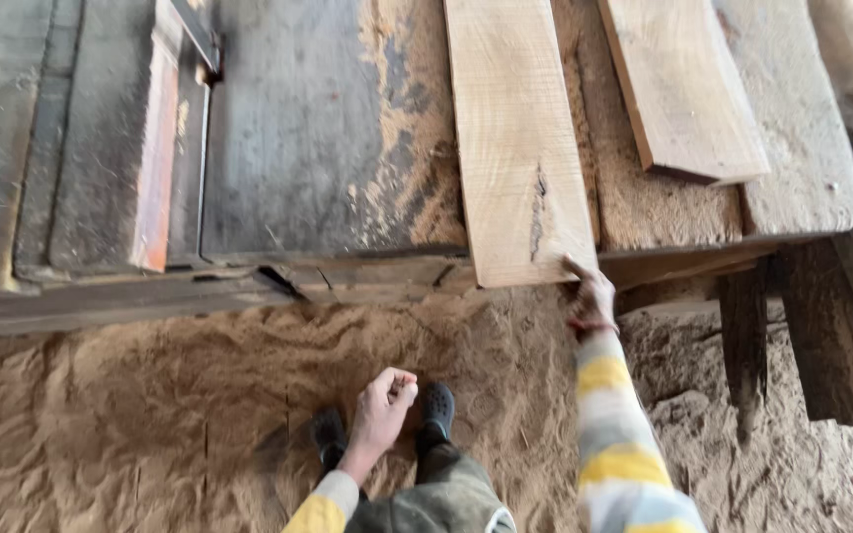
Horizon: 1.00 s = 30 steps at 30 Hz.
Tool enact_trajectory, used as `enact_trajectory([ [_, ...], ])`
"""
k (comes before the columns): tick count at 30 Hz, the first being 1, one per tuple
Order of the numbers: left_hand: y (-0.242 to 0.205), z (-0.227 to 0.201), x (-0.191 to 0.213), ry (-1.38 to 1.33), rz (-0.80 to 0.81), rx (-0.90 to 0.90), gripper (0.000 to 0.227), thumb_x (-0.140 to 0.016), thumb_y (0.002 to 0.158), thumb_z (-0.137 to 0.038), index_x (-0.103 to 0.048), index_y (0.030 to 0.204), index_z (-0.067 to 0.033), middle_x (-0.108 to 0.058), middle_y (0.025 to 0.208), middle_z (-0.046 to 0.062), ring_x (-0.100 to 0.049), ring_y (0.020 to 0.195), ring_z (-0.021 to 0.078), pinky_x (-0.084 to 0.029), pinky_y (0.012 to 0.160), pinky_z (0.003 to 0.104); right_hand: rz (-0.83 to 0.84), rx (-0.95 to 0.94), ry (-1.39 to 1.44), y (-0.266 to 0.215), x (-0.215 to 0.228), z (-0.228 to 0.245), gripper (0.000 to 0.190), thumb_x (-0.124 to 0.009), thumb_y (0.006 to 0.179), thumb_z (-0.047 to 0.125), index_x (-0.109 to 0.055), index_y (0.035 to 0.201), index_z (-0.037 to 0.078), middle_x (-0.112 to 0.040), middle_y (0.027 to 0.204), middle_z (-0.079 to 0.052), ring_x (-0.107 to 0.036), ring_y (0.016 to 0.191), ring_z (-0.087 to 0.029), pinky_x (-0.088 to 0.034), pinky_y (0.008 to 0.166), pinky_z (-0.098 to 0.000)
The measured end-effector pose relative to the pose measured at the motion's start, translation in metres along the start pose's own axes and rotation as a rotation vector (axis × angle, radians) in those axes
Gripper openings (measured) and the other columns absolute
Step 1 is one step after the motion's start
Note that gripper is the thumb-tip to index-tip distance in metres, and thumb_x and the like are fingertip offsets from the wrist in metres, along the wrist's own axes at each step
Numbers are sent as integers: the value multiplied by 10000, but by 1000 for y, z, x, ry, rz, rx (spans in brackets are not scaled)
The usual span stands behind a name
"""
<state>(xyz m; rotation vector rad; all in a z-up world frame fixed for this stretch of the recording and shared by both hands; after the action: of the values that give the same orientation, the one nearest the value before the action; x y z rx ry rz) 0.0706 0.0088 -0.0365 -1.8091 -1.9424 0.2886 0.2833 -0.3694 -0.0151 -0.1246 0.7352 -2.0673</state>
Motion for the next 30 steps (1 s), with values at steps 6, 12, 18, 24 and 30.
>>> enact_trajectory([
  [6, 5, -55, 20, -156, 55, -93, 364, -693, 947, -320, -695, 1171, -34, -764, 1050, 111, -724, 950, 187, -580, 845, 314, -79, 625, -228, -125, -38, 76, 410, -943, 796, 176, -659, 1079, 87, -725, 1029, -21, -687, 882, -95, -573, 828, -260],
  [12, 22, -115, 33, -512, 313, -77, 753, -577, 936, -530, -403, 1493, -53, -501, 1510, 115, -503, 1394, 204, -472, 1100, 380, 204, 240, 62, -244, -114, -18, 383, -675, 893, 361, -719, 1066, 21, -747, 835, -39, -689, 629, -144, -572, 511, -336],
  [18, 63, -51, 66, -475, 215, 129, 694, -697, 892, -435, -568, 1275, 128, -753, 1090, 324, -749, 981, 423, -624, 919, 464, 466, 868, -1420, -359, -191, -108, 247, -725, 809, 164, -723, 1056, 171, -775, 876, -32, -729, 574, -195, -587, 532, -356],
  [24, 34, 32, 100, -472, -21, 260, 453, -726, 888, -315, -705, 1133, 64, -757, 1080, 170, -690, 973, 254, -547, 874, 402, 574, 936, -1095, -381, -193, -91, 367, -776, 847, 187, -715, 1206, 142, -778, 1085, -93, -764, 914, -234, -624, 753, -321],
  [30, 35, 66, 94, -239, 15, 330, 786, -643, 962, -485, -357, 1525, -17, -478, 1533, 174, -479, 1411, 287, -363, 1178, 414, 515, 137, -261, -324, -171, -87, 801, -618, 875, 405, -299, 1599, 274, -685, 1301, -153, -757, 956, -245, -649, 717, -347],
])
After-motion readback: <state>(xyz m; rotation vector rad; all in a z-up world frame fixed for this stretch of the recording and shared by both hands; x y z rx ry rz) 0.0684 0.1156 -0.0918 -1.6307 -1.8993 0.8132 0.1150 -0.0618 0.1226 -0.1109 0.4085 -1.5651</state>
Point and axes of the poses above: each hand's wrist, its own y-axis towards the middle knuckle, its own x-axis out of the back of the hand, z = x × y, the point moved 8 cm from there along y, towards the middle knuckle
